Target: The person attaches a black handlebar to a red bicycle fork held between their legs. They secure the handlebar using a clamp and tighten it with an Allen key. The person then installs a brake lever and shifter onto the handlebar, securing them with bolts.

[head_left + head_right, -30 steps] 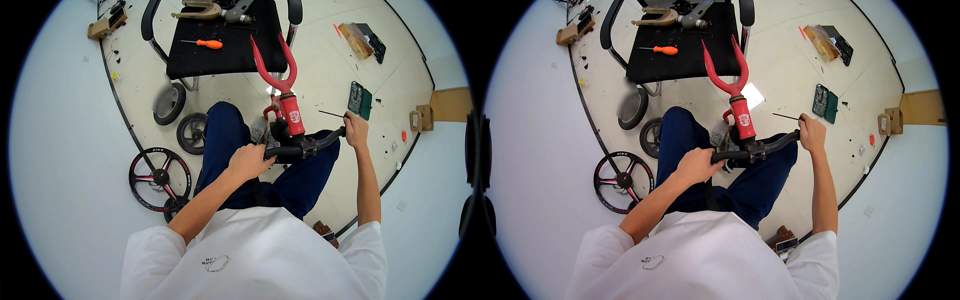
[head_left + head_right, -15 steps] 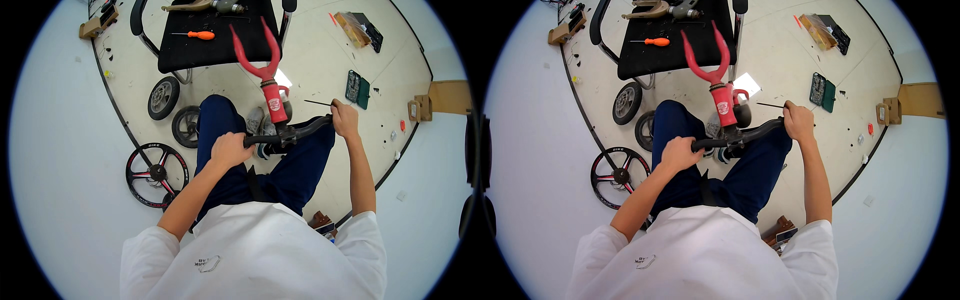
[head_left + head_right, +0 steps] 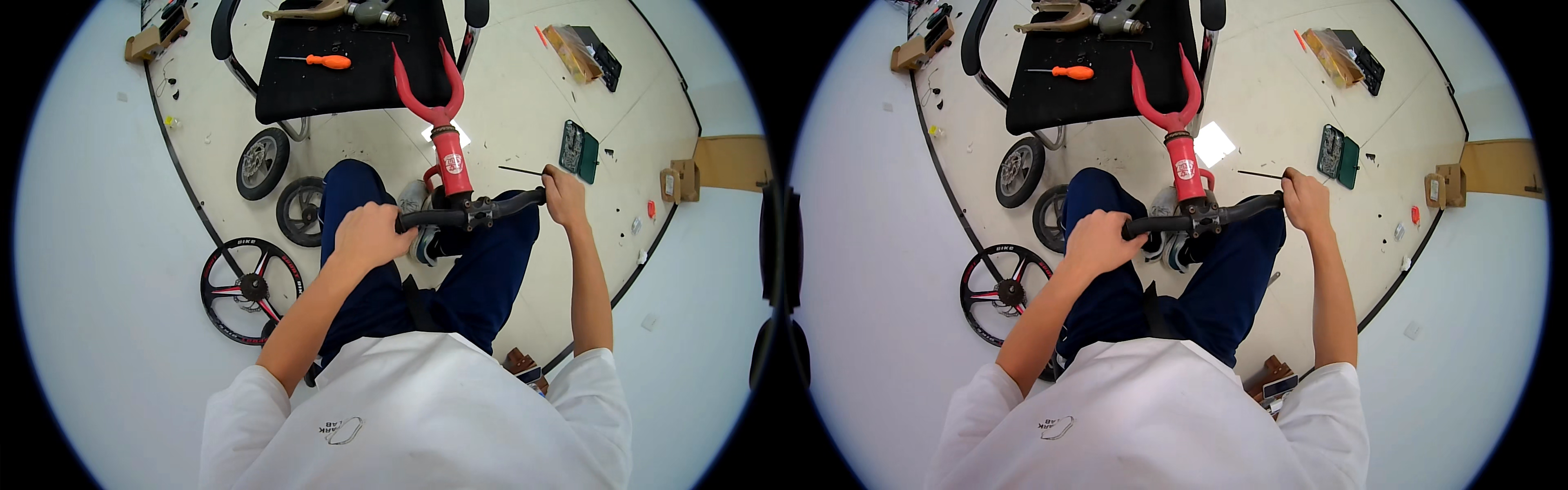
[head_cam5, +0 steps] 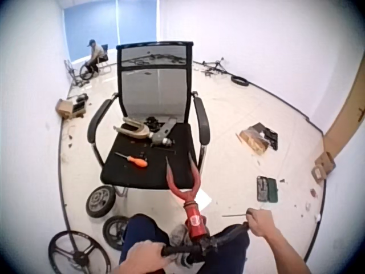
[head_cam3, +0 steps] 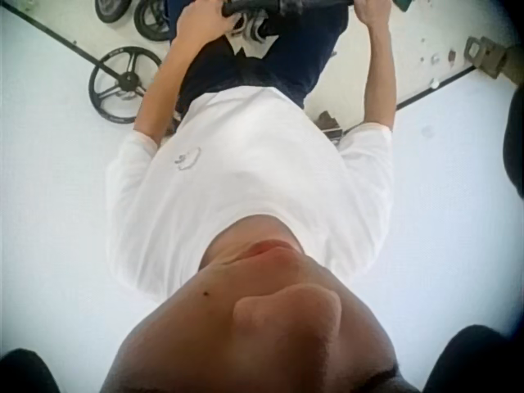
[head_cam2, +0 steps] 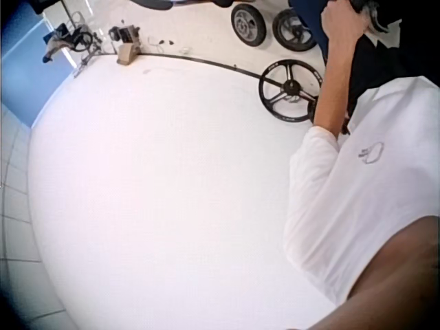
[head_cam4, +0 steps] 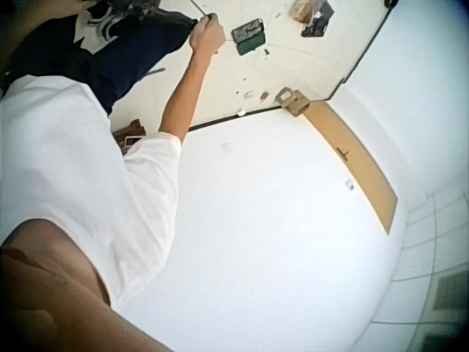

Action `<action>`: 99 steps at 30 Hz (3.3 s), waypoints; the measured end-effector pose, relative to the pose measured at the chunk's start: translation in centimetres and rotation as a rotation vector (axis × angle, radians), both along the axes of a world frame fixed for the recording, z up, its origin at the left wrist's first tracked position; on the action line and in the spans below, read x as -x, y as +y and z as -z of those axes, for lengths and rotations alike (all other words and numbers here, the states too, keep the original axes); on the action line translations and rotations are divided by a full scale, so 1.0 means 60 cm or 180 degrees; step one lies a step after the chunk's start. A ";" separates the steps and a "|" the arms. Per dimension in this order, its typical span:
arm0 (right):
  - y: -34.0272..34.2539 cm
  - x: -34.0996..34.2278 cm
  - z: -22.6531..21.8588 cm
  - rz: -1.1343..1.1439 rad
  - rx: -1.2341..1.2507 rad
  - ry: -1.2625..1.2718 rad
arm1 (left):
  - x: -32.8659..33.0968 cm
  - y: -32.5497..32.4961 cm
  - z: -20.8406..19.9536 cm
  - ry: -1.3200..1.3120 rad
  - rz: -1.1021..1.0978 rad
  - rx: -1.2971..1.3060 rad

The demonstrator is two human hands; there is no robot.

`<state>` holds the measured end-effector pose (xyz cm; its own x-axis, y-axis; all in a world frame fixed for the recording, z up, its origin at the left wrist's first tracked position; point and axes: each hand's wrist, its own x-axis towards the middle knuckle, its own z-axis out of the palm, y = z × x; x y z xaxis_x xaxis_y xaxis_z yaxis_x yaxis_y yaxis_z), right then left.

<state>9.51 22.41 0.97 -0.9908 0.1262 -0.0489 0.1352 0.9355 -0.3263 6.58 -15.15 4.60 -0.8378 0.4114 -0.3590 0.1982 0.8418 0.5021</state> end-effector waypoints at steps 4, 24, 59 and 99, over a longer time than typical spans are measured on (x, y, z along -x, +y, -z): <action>0.000 0.019 0.004 0.0222 -0.0022 -0.0003 | 0.041 0.010 -0.018 -0.0014 0.0124 0.0146; -0.063 -0.033 0.041 0.0411 0.0231 -0.0512 | 0.087 -0.045 -0.053 0.0026 0.0490 0.0531; -0.020 0.019 0.051 -0.0021 0.0391 -0.0771 | 0.122 -0.033 -0.041 0.0299 0.0430 0.0318; -0.116 0.018 -0.080 0.1437 0.2586 0.0554 | 0.472 -0.082 0.126 0.1567 -0.0896 -0.0989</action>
<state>8.44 15.46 5.76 -0.8582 0.4919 -0.1463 0.3171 0.2841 -0.9048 -21.75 -20.06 -2.96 -0.9650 0.1749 0.1954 0.2605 0.7252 0.6374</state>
